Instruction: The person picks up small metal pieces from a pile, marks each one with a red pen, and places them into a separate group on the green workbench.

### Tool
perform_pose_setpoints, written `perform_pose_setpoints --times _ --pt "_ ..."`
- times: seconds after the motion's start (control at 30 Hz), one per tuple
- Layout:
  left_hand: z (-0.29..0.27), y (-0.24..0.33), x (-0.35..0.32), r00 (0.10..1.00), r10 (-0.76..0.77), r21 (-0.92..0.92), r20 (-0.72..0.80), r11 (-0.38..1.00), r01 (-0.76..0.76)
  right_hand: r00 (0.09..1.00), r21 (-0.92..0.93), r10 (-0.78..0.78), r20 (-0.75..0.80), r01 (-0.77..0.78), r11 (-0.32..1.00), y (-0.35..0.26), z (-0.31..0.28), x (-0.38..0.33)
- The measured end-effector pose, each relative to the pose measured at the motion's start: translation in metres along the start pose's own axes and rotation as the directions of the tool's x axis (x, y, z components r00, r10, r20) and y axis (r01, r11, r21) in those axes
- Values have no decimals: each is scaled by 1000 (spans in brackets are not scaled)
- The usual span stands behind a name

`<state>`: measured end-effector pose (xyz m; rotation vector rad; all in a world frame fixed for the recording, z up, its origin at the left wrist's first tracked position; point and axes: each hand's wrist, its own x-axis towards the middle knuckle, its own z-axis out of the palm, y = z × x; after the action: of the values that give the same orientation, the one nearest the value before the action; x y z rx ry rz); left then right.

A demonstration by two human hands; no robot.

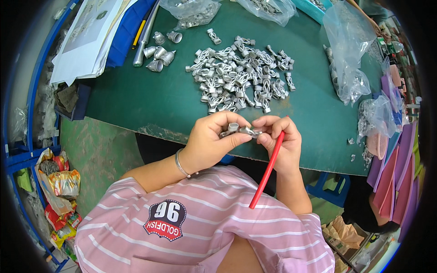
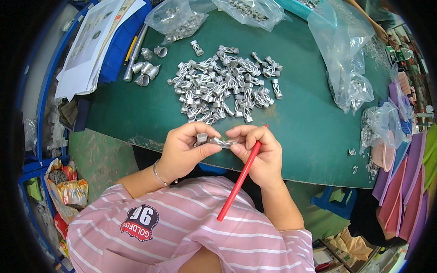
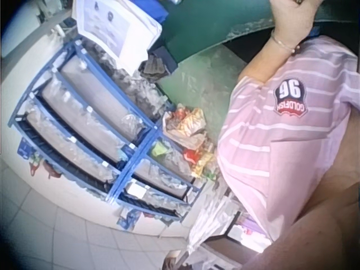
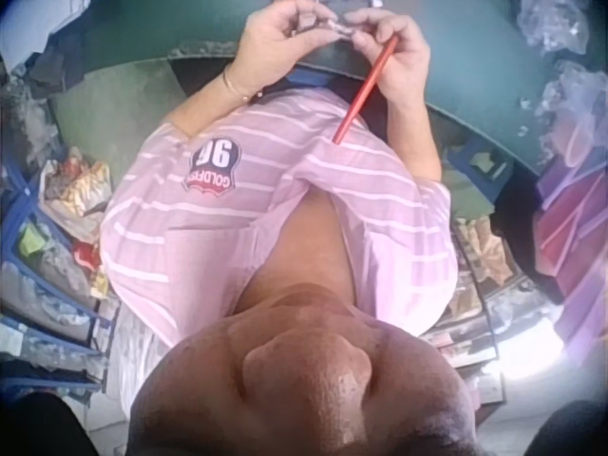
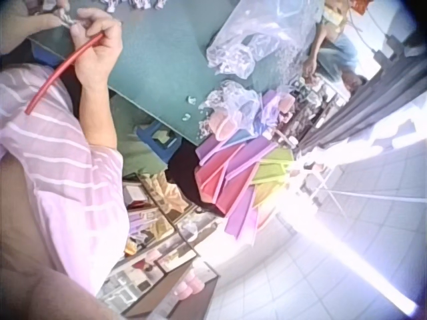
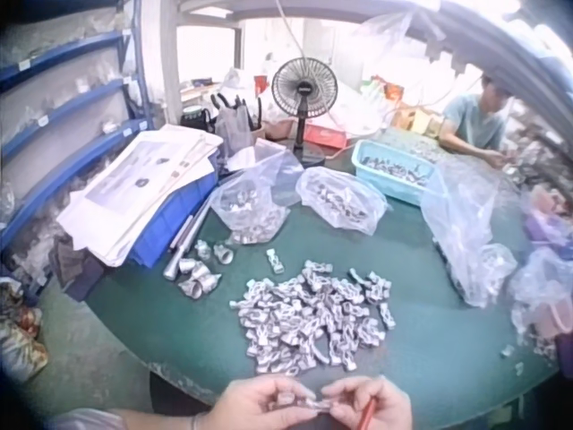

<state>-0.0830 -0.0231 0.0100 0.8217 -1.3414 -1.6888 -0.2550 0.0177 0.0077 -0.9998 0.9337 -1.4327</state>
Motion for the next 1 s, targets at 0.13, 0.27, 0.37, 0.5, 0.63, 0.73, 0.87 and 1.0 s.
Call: perform_pose_setpoints --times 0.13,0.27,0.37,0.5,0.63,0.73,0.87,1.0 --pt "-3 7 1 957 271 238 108 927 -289 995 101 93 -22 -90 991 1 0 -2" --pt "-1 2 1 970 237 119 56 963 -242 979 -104 -178 -97 168 980 3 3 -4" --pt "0 11 -2 979 -205 -125 19 971 206 925 -279 -364 -112 322 905 -3 11 -6" --pt "0 4 -2 960 -266 -291 83 915 279 875 -442 -482 30 445 779 -8 21 -8" --pt "1 5 -2 971 -237 -337 43 911 237 854 -397 -469 224 519 757 -16 20 -2" --pt "-4 -6 -2 999 -23 -236 34 971 30 928 -464 -369 -61 301 833 -8 7 5" --pt "1 -2 3 994 -105 -277 -42 957 90 948 -617 -307 -88 190 764 2 -2 30" --pt "6 -6 6 977 -127 -325 -172 944 66 927 -560 -350 -133 221 798 9 -5 32"
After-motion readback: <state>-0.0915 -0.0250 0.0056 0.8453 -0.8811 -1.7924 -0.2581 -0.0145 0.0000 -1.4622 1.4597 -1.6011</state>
